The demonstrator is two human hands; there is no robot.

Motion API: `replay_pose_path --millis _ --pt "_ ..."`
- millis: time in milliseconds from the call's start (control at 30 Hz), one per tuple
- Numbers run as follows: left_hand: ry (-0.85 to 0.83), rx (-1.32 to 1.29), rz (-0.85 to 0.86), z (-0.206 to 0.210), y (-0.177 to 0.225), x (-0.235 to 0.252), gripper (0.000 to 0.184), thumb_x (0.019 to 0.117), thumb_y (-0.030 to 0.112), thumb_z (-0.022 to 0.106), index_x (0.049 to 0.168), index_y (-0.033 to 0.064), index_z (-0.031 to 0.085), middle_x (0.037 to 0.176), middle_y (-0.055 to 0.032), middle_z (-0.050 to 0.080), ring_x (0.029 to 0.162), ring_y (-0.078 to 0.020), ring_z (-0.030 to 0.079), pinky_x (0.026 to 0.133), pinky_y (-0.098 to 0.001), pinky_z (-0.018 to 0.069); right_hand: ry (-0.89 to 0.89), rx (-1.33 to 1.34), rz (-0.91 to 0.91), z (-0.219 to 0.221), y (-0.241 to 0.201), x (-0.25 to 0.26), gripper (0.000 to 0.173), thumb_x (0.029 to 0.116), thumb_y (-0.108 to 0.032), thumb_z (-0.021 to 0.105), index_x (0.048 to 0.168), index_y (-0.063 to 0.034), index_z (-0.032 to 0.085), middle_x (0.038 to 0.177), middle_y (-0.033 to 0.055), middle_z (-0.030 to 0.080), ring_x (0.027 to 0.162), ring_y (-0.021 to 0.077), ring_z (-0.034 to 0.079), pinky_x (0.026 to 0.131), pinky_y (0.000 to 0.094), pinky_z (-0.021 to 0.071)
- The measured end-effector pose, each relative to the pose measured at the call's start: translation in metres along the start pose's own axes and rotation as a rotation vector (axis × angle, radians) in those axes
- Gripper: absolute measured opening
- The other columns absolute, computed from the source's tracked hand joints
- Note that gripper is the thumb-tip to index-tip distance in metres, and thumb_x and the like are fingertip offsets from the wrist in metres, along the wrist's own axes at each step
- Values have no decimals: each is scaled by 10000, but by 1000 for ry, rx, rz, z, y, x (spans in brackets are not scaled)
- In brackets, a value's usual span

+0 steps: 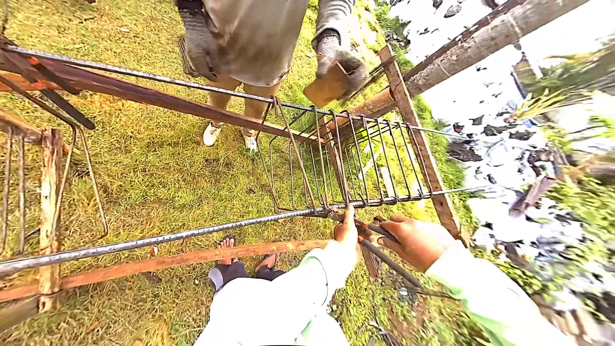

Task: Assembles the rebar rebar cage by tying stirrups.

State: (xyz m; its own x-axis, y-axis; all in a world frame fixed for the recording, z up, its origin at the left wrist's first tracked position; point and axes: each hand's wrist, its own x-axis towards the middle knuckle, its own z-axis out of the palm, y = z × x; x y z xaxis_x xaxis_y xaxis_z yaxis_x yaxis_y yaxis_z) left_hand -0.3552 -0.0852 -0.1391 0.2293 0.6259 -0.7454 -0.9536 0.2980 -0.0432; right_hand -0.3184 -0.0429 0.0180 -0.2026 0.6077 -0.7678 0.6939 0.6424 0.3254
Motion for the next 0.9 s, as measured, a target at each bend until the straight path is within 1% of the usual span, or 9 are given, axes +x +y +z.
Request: replay_pose_path --millis 133,200,267,333,500,667,733,833,900 --pt "87 73 17 5 -3 0 562 1055 532 493 1074 -18 606 861 -152 610 745 -239 615 686 -407 549 294 -253 -62 41 -10 -23 930 863 -691 668 1412 46 525 1224 273 646 1137 470 626 910 648 484" --pt "130 75 3 6 -6 0 535 1039 499 557 1081 -30 624 893 -167 625 774 -249 622 715 -416 550 449 -342 40 76 -23 -29 1114 718 -481 894 1552 40 372 1342 288 608 1259 467 588 1019 692 430" --pt "142 46 -19 10 -6 -1 506 1027 478 591 1099 -23 619 895 -161 629 777 -246 624 706 -414 549 765 -464 115 107 -22 -14 798 727 -64 855 1454 25 537 1208 242 693 1132 406 686 915 605 531" --pt "111 -5 -45 14 -2 -1 520 1026 485 586 1155 -19 605 935 -173 645 809 -254 635 722 -423 557 914 -492 100 105 -7 7 557 738 30 797 1279 22 663 955 207 708 838 384 705 681 518 548" --pt "40 -27 -45 12 5 -9 494 1069 490 477 1065 7 578 859 -139 610 737 -233 615 688 -390 546 -103 116 230 18 -7 17 537 871 -136 713 1379 -67 555 1204 225 662 1118 409 654 917 601 523" --pt "0 203 29 2 -8 -23 535 1058 443 543 1329 -14 487 1042 -182 605 880 -262 605 754 -428 534 -604 1111 171 51 27 28 118 912 -58 467 1002 -109 523 567 -18 459 406 74 461 390 236 434" --pt "-12 238 16 -2 -8 -21 521 1050 436 564 1303 -14 498 977 -154 579 839 -245 580 742 -422 519 -474 1052 168 63 27 24 172 940 -123 556 1104 -95 600 661 7 521 493 110 520 469 287 493" --pt "-75 176 -13 -9 -2 -7 442 1036 428 595 1146 2 551 906 -113 558 799 -225 572 762 -421 538 -155 487 145 48 19 20 410 1007 -351 638 1272 -40 674 1175 225 661 1067 372 652 952 582 514" --pt "-92 150 -27 -11 -2 -2 432 1028 425 613 1138 13 548 921 -102 537 807 -217 556 772 -414 534 -28 325 106 39 19 18 425 985 -396 654 1247 -64 696 1224 253 631 1138 433 618 976 646 483"
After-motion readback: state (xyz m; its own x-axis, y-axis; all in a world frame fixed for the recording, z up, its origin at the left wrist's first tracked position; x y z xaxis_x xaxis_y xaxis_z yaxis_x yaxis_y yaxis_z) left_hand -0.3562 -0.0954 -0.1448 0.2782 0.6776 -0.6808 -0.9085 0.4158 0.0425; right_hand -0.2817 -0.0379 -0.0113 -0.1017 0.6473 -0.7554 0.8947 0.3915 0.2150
